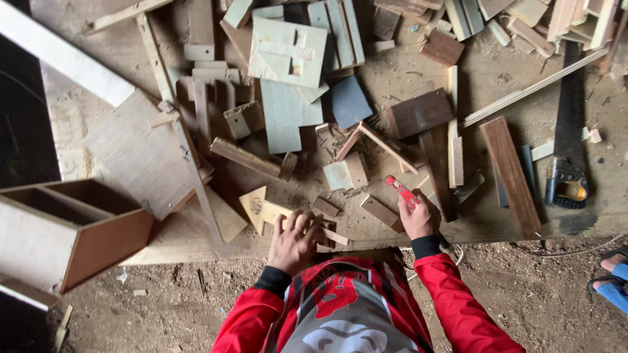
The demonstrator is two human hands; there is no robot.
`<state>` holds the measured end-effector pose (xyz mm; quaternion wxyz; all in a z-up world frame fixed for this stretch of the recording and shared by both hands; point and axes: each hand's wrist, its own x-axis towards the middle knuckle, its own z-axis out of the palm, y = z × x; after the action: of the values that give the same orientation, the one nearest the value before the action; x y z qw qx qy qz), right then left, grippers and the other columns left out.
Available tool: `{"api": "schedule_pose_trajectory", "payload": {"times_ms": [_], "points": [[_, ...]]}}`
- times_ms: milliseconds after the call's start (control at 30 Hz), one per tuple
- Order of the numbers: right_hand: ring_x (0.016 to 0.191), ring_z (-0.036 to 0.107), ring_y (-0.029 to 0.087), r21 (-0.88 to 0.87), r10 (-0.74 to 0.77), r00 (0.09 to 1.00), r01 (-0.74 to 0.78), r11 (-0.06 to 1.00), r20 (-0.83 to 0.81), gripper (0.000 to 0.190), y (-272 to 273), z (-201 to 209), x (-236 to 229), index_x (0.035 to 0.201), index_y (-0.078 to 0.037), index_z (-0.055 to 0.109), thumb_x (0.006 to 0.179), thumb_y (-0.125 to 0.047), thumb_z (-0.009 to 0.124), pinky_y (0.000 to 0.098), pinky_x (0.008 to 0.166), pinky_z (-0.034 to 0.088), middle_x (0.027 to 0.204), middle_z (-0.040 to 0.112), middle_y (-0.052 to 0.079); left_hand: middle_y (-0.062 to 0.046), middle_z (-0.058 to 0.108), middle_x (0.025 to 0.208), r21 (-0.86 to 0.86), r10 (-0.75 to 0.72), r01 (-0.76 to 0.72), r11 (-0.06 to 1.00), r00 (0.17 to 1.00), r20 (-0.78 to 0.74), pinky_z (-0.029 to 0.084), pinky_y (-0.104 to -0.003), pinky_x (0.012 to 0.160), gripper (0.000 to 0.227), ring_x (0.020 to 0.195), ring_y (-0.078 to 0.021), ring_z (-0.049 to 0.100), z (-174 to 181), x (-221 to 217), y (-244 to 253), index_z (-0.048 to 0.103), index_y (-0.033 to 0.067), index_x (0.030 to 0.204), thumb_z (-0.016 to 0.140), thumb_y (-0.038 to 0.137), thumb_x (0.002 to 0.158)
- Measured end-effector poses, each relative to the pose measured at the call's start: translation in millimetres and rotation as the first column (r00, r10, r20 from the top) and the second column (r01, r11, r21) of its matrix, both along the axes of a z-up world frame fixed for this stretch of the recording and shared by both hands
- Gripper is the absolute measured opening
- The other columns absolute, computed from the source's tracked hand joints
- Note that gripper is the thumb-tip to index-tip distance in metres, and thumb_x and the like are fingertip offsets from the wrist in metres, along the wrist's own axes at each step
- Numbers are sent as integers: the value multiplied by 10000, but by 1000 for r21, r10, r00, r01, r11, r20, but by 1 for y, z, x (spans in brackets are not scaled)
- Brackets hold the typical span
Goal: The person repeatedly hammers small wooden pieces on a cluttered workbench using a red claw hammer. They pick up various scraps, strike them to break or separate parts, and place the resulting pieces back on the bench.
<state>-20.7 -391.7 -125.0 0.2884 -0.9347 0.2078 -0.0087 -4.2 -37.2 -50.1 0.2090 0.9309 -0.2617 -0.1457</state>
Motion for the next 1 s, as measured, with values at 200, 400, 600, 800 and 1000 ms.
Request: {"api": "schedule_pose_trajectory", "payload": {"times_ms": [200,400,600,800,1000], "points": [[645,685,283,60,-28,999,27,998,23,181,-3,17,8,989,-119,711,960,-296,693,378,566,502,765,681,119,-92,620,1355,-3,-9,9,1000,999,43,238,-644,1176,474,1368,-380,472,-44,14,-57,598,149,1383,555,230,918],[660,675,318,14,-90,995,91,996,-52,206,-12,12,-5,871,-99,685,923,-293,730,403,588,498,703,661,139,-121,662,1225,-94,12,-5,996,997,72,303,-652,1127,376,1209,-327,564,-29,56,-103,691,130,1249,633,201,884],[629,604,390,172,-105,992,92,981,67,337,-44,27,-20,744,-58,554,907,-238,788,422,566,482,657,576,161,-89,678,1249,-108,137,-156,982,976,-167,440,-462,1064,298,1225,-315,619,-28,111,-133,688,151,1224,662,223,936],[614,642,379,158,-137,986,120,980,100,298,-78,38,-26,751,-64,567,845,-215,806,424,532,477,661,612,149,-211,626,1397,-79,-38,61,995,964,262,379,-482,1140,598,1349,-407,556,-65,145,-186,569,9,1423,649,196,861],[615,622,364,346,-187,975,135,928,122,134,-124,45,-40,833,-48,612,862,-99,733,377,525,478,706,607,161,-120,605,1467,88,36,-67,994,950,311,125,-623,1243,624,1487,-321,454,-61,179,-236,457,147,1547,629,292,965]]}}
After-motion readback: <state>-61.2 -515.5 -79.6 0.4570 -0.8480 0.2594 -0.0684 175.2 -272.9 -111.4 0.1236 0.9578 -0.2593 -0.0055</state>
